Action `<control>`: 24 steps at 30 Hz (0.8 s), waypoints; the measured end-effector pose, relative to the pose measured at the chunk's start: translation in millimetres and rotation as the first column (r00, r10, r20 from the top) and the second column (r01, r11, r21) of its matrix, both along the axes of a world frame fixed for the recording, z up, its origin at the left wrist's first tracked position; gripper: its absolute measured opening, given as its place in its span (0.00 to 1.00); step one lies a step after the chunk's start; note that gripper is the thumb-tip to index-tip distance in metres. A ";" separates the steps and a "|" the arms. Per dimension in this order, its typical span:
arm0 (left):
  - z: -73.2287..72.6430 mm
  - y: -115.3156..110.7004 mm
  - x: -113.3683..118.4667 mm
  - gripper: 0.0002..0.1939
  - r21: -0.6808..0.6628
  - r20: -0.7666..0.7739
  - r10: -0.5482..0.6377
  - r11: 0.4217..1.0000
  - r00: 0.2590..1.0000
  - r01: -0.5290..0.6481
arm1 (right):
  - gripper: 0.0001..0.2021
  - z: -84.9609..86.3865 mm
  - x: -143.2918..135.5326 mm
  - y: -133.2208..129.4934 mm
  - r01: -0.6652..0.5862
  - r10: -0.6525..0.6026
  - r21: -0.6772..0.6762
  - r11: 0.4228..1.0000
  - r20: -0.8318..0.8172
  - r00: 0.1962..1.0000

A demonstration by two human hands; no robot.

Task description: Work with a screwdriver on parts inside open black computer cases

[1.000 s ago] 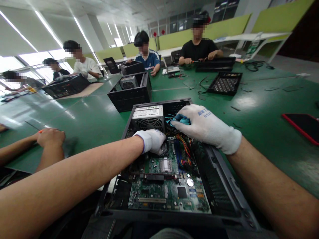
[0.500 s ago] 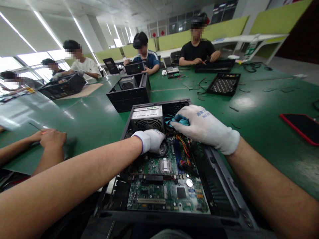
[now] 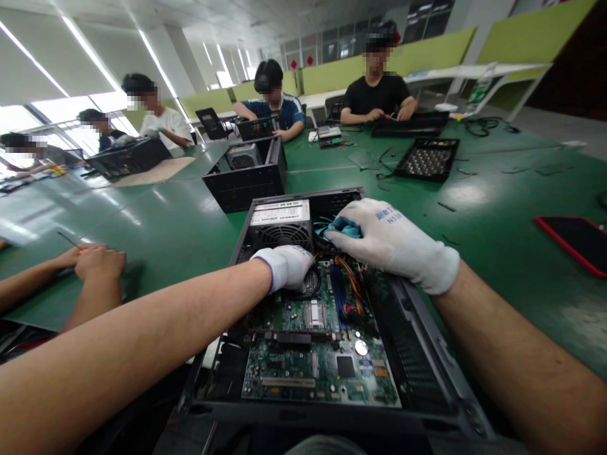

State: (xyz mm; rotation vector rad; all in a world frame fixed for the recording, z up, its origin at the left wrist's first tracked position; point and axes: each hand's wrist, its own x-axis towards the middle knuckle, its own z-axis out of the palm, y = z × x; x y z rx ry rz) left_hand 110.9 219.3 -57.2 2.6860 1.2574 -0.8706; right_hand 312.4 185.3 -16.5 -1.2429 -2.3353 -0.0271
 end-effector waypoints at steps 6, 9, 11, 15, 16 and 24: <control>-2.5 2.6 -0.9 0.27 0.003 -0.005 0.008 1.000 1.000 -0.008 | 0.20 -1.1 0.0 0.2 0.007 -0.007 -0.001 1.000 -0.023 1.000; 1.3 -0.3 1.5 0.27 -0.008 -0.010 -0.004 1.000 1.000 0.004 | 0.20 -0.6 -0.5 -0.2 0.009 -0.009 0.001 1.000 -0.019 1.000; 3.0 -2.4 2.5 0.26 -0.010 -0.011 -0.019 1.000 1.000 0.019 | 0.20 0.0 -0.9 -0.2 0.009 -0.009 0.001 1.000 -0.009 1.000; 3.5 -4.6 2.2 0.22 0.007 -0.005 -0.031 0.999 0.999 0.031 | 0.19 0.7 -0.8 0.1 0.009 -0.009 -0.009 1.000 0.008 1.000; 3.5 -4.7 2.0 0.22 0.015 -0.004 -0.027 1.000 1.000 0.027 | 0.19 0.5 -0.5 0.1 0.010 -0.010 -0.008 1.000 0.007 1.000; 4.2 -3.5 1.8 0.24 0.010 0.001 0.003 1.000 1.000 -0.003 | 0.19 -0.9 -0.5 -0.4 0.009 -0.009 -0.006 1.000 -0.013 1.000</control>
